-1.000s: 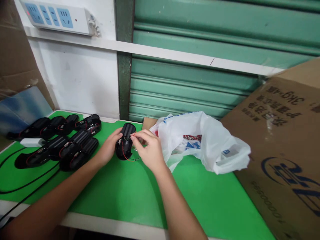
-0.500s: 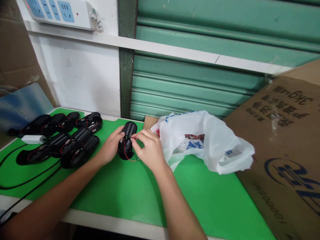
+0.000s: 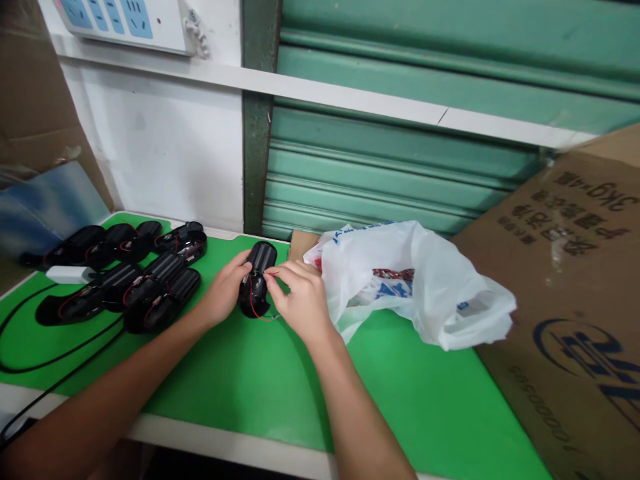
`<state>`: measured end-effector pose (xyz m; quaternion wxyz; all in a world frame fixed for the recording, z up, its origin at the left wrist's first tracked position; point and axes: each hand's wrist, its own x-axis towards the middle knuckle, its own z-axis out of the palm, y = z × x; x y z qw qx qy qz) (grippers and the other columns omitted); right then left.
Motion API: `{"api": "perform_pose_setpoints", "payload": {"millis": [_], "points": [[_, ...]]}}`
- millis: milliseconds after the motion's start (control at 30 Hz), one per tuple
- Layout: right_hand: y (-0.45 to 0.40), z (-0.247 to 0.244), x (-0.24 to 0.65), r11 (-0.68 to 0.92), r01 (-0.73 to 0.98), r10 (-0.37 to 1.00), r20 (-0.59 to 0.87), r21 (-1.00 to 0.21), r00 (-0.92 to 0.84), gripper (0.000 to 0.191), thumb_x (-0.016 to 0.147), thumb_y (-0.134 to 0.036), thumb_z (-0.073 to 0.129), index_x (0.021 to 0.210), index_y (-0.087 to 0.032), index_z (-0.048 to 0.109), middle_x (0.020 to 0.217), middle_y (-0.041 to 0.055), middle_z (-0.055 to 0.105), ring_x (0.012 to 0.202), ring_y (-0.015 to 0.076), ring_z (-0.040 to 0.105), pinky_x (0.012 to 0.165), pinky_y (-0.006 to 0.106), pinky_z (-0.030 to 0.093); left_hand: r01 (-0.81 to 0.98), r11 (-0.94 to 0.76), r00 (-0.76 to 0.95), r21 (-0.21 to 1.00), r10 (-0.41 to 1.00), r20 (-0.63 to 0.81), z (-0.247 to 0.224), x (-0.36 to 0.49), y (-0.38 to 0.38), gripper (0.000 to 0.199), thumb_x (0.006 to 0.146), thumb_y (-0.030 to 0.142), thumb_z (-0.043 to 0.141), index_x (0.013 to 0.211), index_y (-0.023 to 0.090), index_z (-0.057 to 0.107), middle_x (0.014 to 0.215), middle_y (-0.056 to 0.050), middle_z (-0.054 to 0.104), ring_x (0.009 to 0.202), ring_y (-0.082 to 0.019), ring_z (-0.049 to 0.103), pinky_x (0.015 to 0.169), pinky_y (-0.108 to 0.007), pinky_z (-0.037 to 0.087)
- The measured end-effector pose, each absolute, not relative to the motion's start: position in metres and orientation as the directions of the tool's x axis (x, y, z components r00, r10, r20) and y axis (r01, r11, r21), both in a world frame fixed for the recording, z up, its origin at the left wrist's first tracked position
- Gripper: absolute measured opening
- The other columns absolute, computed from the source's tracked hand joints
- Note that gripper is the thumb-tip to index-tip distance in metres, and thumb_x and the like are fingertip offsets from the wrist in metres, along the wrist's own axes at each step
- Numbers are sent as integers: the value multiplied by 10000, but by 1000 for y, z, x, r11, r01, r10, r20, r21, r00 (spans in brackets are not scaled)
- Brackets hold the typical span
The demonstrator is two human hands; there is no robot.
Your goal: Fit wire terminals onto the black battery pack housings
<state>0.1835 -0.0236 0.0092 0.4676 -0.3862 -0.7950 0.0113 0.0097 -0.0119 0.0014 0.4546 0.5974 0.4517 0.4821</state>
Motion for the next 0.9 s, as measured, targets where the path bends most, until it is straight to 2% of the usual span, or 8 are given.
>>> {"api": "perform_pose_setpoints", "payload": {"millis": [200,400,600,900], "points": [[-24,5,182,677,658,631,720,-329,-290,157,1018,-217,604,925,-224,730,844,52,757,798,218,708,743,351,550,101,-151,87,983,986,142,1,11,-12,444,955,349,433,1267,152,680,1201,-95,735,1181,-285,646,1054,-381,474],[-24,4,179,665,655,651,709,-359,-272,153,1023,-212,585,961,-228,725,907,49,770,839,197,735,776,315,562,80,-175,59,981,984,170,4,14,-16,451,958,334,432,1281,140,679,1202,-94,747,1192,-277,644,1062,-374,476],[-24,3,174,681,632,622,747,-369,-234,175,1020,-214,593,964,-233,758,903,59,791,837,209,752,769,327,588,26,-208,27,978,978,207,3,16,-16,459,958,351,438,1298,139,662,1264,-101,739,1216,-271,637,1074,-380,477],[-21,-1,177,704,599,610,757,-381,-235,188,1002,-219,626,1022,-258,809,956,62,820,900,218,781,826,340,641,-48,-176,50,983,983,178,4,14,-15,398,874,327,549,1232,171,627,1203,-71,722,1167,-259,639,1072,-379,476]]}}
